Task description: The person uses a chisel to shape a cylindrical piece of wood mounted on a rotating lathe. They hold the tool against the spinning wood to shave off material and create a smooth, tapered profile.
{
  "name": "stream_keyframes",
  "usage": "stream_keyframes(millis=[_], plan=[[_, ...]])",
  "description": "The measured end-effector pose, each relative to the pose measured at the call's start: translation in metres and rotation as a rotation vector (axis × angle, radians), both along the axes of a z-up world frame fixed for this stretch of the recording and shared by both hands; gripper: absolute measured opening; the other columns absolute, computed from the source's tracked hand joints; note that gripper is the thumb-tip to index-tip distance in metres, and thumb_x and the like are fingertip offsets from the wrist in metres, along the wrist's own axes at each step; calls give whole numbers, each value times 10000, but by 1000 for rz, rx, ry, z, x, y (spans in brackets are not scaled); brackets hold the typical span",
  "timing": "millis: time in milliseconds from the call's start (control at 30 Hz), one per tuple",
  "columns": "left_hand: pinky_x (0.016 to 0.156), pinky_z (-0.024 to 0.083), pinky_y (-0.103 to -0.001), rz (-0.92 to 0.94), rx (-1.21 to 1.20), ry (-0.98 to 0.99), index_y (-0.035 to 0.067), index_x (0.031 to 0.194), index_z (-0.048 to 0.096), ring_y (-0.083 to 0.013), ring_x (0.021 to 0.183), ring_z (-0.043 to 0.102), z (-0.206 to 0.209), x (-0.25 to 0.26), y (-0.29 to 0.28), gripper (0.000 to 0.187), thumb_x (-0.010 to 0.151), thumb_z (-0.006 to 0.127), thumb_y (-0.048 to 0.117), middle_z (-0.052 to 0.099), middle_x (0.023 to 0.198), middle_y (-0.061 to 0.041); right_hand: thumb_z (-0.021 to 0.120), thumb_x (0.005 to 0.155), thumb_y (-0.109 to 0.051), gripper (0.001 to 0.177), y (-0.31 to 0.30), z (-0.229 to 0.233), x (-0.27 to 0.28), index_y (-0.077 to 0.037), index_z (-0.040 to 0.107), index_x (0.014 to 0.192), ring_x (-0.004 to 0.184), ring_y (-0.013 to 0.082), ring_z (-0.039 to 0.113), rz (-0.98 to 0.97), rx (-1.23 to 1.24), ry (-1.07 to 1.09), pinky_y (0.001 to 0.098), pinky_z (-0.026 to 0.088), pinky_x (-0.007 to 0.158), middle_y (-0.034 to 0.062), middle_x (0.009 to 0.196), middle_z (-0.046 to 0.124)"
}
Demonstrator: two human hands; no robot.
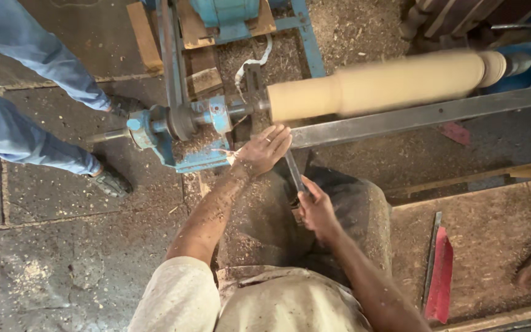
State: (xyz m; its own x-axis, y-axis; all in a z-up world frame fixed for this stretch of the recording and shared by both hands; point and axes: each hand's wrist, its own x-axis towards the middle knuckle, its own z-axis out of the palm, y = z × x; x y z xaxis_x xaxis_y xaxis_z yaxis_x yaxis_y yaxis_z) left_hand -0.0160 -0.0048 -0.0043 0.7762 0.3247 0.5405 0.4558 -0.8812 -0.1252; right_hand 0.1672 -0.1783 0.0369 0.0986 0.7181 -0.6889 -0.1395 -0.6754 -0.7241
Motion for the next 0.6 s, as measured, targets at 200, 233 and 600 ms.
stream_keyframes(millis=[200, 233, 600], plan=[[1209, 398, -448, -45, -42, 32, -30, 1383, 590, -327, 1371, 538, -4, 3, 5, 475, 951, 564, 165, 586, 1462, -160, 568, 1014, -217, 536, -13, -15, -42, -273, 464, 1536, 375, 79, 402, -198, 18, 81, 246, 310, 309, -17, 587, 513], [1214, 392, -448, -50, -42, 37, -30, 1395, 582, -329, 1374, 533, -3, 3, 5, 487, 948, 564, 162, 580, 1470, -155, 571, 1016, -220, 542, -14, -18, -50, -277, 448, 1540, 380, 80, 411, -217, 44, 71, 247, 320, 313, -15, 591, 518], [1208, 404, -446, -16, -12, 73, -13, 1383, 568, -330, 1390, 522, -12, 6, 4, 466, 976, 564, 214, 560, 1483, -171, 557, 1015, -224, 516, -5, 4, -32, -272, 470, 1522, 388, 74, 389, -130, 3, 81, 247, 316, 321, -22, 587, 485]])
